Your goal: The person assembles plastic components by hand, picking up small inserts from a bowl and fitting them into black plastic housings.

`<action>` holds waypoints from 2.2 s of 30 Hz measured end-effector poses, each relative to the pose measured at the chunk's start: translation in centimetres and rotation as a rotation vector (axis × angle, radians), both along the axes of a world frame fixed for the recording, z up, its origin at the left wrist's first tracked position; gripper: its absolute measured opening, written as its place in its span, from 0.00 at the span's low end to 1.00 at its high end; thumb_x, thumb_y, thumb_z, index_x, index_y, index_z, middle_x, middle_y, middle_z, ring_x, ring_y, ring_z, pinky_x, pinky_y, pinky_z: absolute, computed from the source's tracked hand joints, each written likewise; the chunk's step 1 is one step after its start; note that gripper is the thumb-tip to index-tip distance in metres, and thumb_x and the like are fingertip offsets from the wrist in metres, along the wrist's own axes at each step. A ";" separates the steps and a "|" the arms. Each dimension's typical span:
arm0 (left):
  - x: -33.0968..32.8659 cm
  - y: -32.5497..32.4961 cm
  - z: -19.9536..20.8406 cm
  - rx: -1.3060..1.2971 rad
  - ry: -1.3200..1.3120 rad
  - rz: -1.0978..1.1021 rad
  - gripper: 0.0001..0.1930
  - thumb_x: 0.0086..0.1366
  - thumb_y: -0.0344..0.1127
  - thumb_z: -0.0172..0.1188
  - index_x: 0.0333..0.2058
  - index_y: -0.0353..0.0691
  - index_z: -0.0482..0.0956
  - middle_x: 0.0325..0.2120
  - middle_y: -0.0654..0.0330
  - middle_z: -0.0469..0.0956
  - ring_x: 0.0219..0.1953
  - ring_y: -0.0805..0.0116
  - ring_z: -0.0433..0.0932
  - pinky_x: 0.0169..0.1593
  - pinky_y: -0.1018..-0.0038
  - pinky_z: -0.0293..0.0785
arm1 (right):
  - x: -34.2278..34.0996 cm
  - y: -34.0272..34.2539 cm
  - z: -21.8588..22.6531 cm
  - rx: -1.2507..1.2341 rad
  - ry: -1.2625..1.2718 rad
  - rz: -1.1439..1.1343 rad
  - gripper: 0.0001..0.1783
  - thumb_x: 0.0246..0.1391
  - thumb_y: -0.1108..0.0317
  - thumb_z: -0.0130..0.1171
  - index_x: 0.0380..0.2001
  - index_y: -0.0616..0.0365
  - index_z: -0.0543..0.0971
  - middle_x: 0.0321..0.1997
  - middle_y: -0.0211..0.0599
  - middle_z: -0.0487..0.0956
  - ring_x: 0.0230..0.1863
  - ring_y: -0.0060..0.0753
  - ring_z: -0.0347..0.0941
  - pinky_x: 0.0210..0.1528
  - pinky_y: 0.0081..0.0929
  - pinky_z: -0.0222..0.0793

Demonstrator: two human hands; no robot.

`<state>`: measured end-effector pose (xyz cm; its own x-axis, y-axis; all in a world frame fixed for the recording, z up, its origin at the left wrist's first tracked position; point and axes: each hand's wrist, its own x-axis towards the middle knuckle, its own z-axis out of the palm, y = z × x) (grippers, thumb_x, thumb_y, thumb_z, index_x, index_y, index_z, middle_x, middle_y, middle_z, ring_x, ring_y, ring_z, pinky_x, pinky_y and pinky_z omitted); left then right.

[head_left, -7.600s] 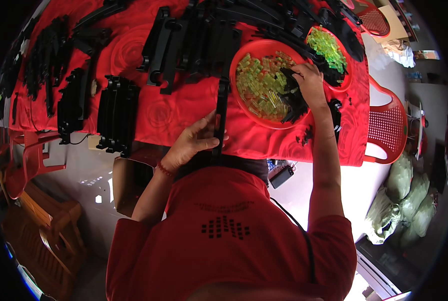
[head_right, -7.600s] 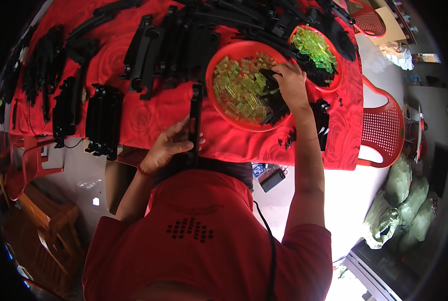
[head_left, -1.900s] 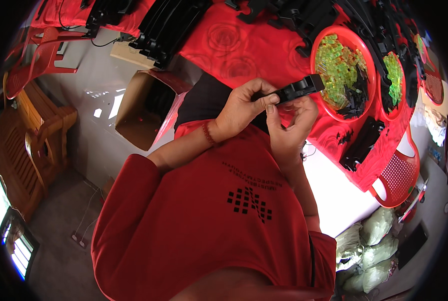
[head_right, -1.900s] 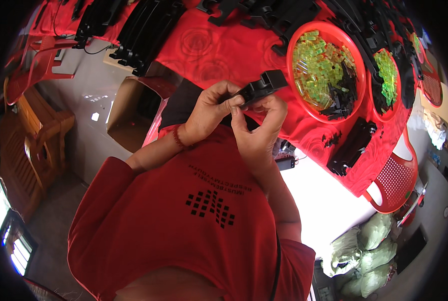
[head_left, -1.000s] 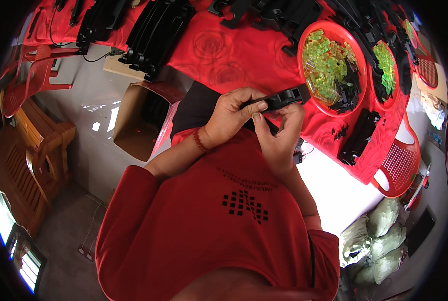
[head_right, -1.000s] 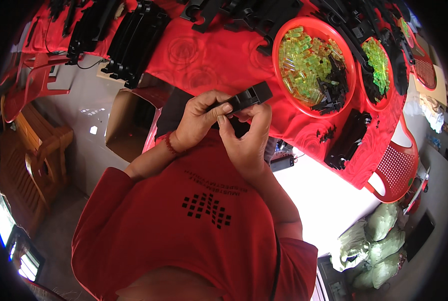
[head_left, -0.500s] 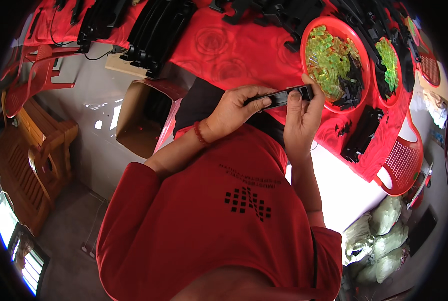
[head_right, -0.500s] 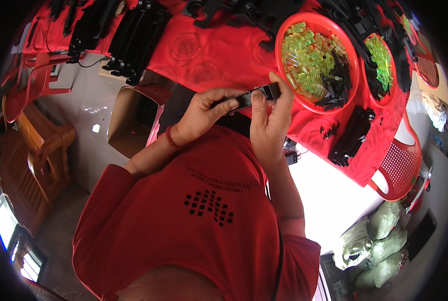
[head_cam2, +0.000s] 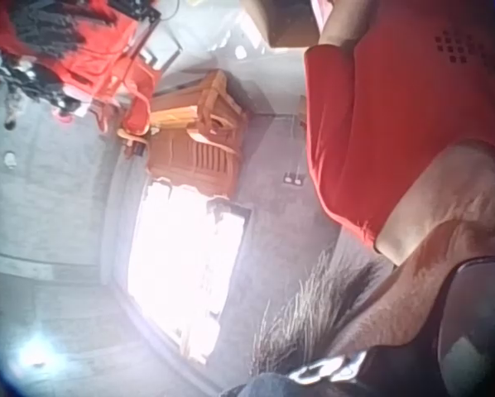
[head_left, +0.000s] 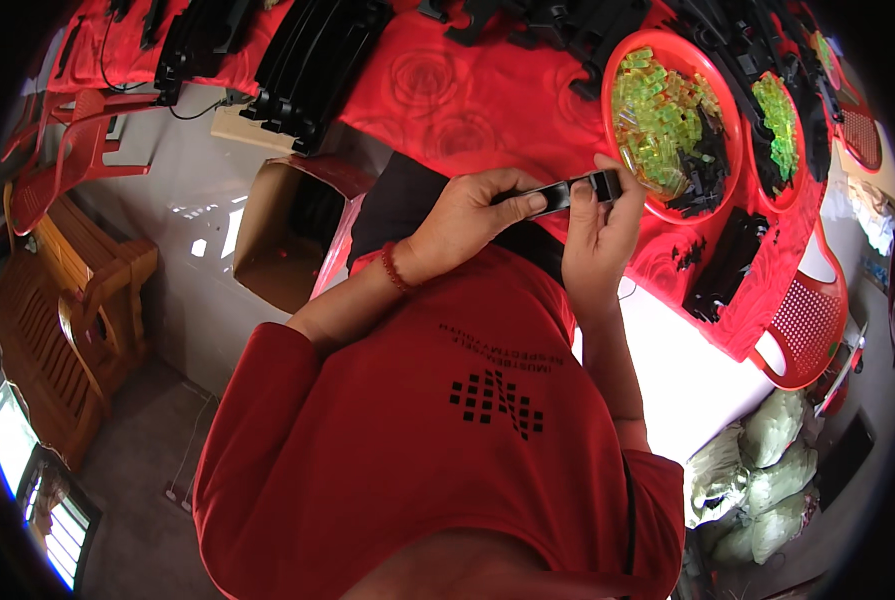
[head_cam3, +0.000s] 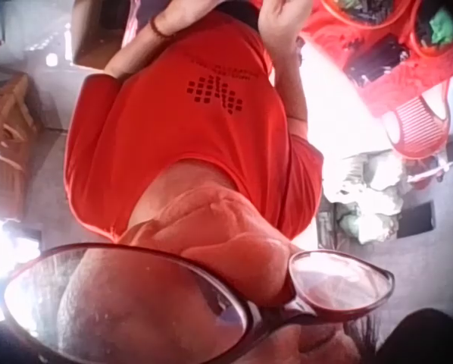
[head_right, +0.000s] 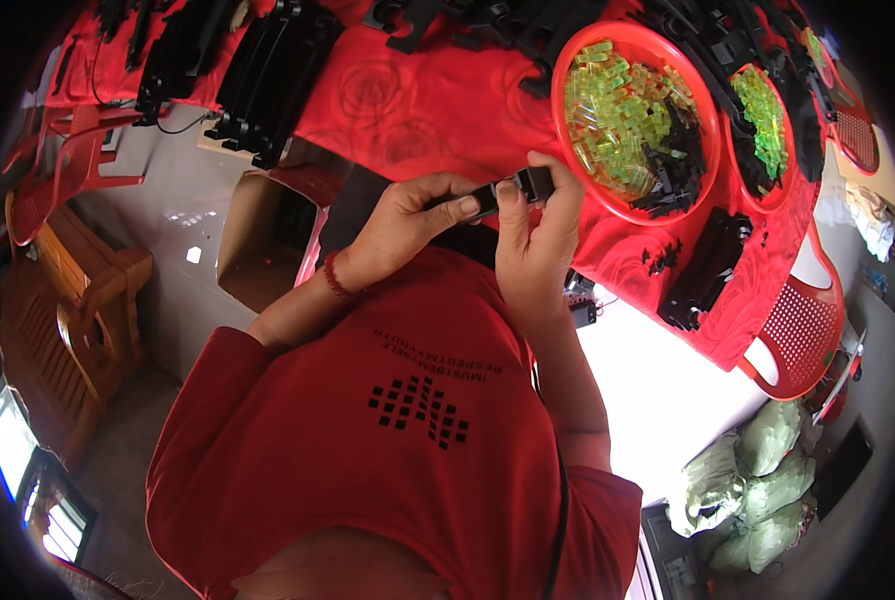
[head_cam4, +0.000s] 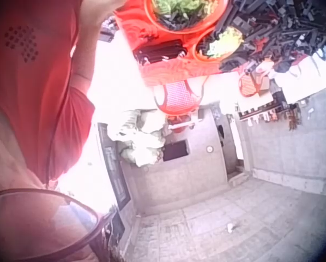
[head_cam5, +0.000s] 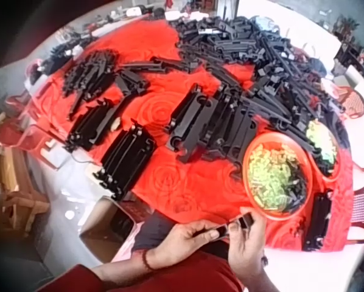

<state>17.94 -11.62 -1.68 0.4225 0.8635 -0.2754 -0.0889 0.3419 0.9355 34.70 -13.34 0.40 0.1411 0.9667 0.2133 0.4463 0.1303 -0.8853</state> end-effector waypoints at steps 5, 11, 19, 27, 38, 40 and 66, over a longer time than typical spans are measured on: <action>-0.6 -0.1 0.4 -0.159 -0.207 0.000 0.09 0.67 0.28 0.60 0.44 0.32 0.78 0.38 0.62 0.81 0.42 0.77 0.78 0.49 0.79 0.75 | 0.0 -0.8 0.5 0.104 -0.029 0.073 0.19 0.61 0.71 0.61 0.52 0.65 0.69 0.40 0.43 0.75 0.36 0.36 0.73 0.41 0.29 0.70; -0.3 -0.6 -0.5 -0.208 -0.217 0.100 0.11 0.63 0.25 0.65 0.42 0.34 0.73 0.32 0.63 0.79 0.36 0.78 0.78 0.42 0.82 0.74 | -0.1 -1.6 1.0 0.034 0.003 0.112 0.18 0.58 0.72 0.63 0.49 0.63 0.71 0.40 0.43 0.75 0.36 0.37 0.73 0.41 0.30 0.70; -1.9 2.5 -1.2 -0.160 -0.289 -0.303 0.26 0.68 0.44 0.61 0.58 0.34 0.69 0.43 0.62 0.79 0.44 0.75 0.77 0.51 0.79 0.72 | 0.7 -0.3 1.7 -0.178 0.215 -0.022 0.13 0.63 0.72 0.59 0.48 0.63 0.71 0.38 0.30 0.71 0.37 0.19 0.68 0.39 0.19 0.67; -2.7 2.8 2.9 0.762 0.473 0.202 0.22 0.68 0.33 0.60 0.57 0.33 0.68 0.49 0.56 0.75 0.50 0.71 0.75 0.55 0.75 0.70 | 1.7 0.3 1.0 -0.159 0.373 -0.211 0.12 0.68 0.67 0.53 0.49 0.63 0.71 0.32 0.28 0.73 0.29 0.19 0.69 0.34 0.20 0.66; 0.3 -1.4 2.6 -0.339 -0.205 0.218 0.13 0.69 0.36 0.61 0.45 0.36 0.70 0.36 0.59 0.79 0.37 0.74 0.80 0.41 0.79 0.76 | 0.7 0.6 0.7 0.013 0.675 -0.210 0.12 0.68 0.72 0.50 0.50 0.65 0.67 0.37 0.41 0.79 0.34 0.26 0.78 0.39 0.24 0.75; 1.2 -0.8 3.4 -0.406 -0.322 0.224 0.16 0.69 0.37 0.60 0.49 0.34 0.69 0.38 0.57 0.80 0.40 0.70 0.80 0.45 0.76 0.77 | 0.3 0.2 0.5 0.003 0.690 -0.210 0.12 0.67 0.71 0.51 0.49 0.66 0.67 0.37 0.42 0.79 0.34 0.28 0.78 0.40 0.25 0.75; 0.7 1.8 2.5 0.079 -0.097 0.391 0.17 0.75 0.36 0.48 0.57 0.35 0.70 0.37 0.66 0.76 0.34 0.80 0.72 0.41 0.81 0.69 | 0.0 -1.4 0.2 -0.110 -0.021 0.245 0.16 0.63 0.79 0.49 0.53 0.67 0.69 0.48 0.46 0.74 0.43 0.35 0.76 0.47 0.30 0.73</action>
<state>18.62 -9.83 0.84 0.0791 0.9811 -0.1768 -0.2873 0.1922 0.9384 34.68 -14.76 0.57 -0.1031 0.9891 0.1054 0.4314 0.1400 -0.8913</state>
